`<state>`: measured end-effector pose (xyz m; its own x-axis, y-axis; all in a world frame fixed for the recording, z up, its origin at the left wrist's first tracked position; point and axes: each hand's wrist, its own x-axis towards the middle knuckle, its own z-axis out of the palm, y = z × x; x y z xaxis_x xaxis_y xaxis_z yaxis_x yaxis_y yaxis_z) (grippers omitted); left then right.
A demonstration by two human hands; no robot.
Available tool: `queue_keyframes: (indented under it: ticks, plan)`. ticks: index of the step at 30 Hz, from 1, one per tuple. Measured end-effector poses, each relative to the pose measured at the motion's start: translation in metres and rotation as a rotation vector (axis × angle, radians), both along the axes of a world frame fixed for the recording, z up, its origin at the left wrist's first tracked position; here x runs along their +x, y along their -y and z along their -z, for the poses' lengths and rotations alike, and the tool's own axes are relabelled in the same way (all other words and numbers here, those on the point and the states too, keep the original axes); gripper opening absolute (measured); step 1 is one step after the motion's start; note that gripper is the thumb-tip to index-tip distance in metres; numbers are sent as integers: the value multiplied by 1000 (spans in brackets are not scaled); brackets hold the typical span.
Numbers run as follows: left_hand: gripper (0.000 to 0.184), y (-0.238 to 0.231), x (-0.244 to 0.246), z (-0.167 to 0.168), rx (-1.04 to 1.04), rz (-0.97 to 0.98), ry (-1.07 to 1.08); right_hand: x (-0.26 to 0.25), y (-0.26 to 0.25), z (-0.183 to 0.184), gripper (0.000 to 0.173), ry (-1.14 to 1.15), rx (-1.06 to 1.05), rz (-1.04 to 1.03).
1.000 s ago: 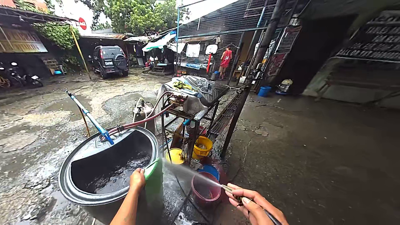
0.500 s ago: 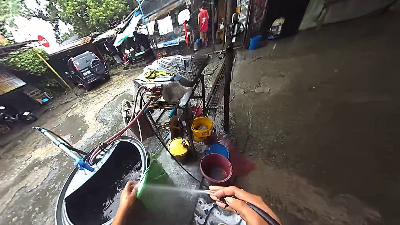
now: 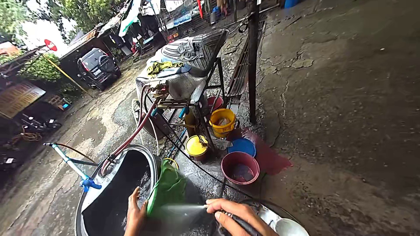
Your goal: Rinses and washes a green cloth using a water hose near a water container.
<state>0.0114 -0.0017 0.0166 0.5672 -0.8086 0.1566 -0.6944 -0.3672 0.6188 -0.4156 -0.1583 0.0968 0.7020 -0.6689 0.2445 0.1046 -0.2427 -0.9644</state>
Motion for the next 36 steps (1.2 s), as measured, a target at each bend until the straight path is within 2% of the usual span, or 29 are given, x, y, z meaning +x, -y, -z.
queue_keyframes:
  ticks: [3,5,8,11,13,15,17,18,20,22,23,27,29,32,34,36]
  plan:
    - [57,10,-13,-16,122,251,552,0,24,40,30,-91,112,94]
    - [58,17,-8,-21,170,483,784,-4,34,60,29,-133,249,85]
    - [71,32,0,-35,384,912,877,-13,40,79,28,-125,403,-5]
    - [45,46,9,-40,597,1161,837,-21,46,102,29,-183,358,101]
    - [35,55,1,-43,717,1172,848,-28,49,111,28,-185,369,170]
    - [29,60,-18,-47,922,1097,922,-37,48,108,28,-125,445,76]
    - [51,63,-41,-50,1155,1008,1016,-45,43,105,29,-95,464,-17]
    - [57,65,-47,-47,1199,974,1039,-49,43,107,29,-106,449,-7]
    - [50,61,-48,-37,1159,976,1067,-56,47,115,28,-134,459,40]
    - [28,60,-42,-28,1043,1015,1094,-63,54,119,28,-114,502,27]
    - [23,59,-39,-26,1015,1030,1097,-65,56,118,28,-94,526,5]
    - [29,62,-38,-26,1016,1026,1095,-64,58,120,28,-46,600,-38]
    - [29,62,-39,-26,1027,1016,1090,-64,59,127,28,-60,527,-25]
    - [28,60,-36,-26,983,1042,1094,-68,62,144,29,-136,417,110]
    - [29,59,-37,-23,960,1070,1084,-77,72,144,28,-111,461,216]
    - [28,61,-40,-20,928,1097,1029,-89,86,129,26,-42,539,252]
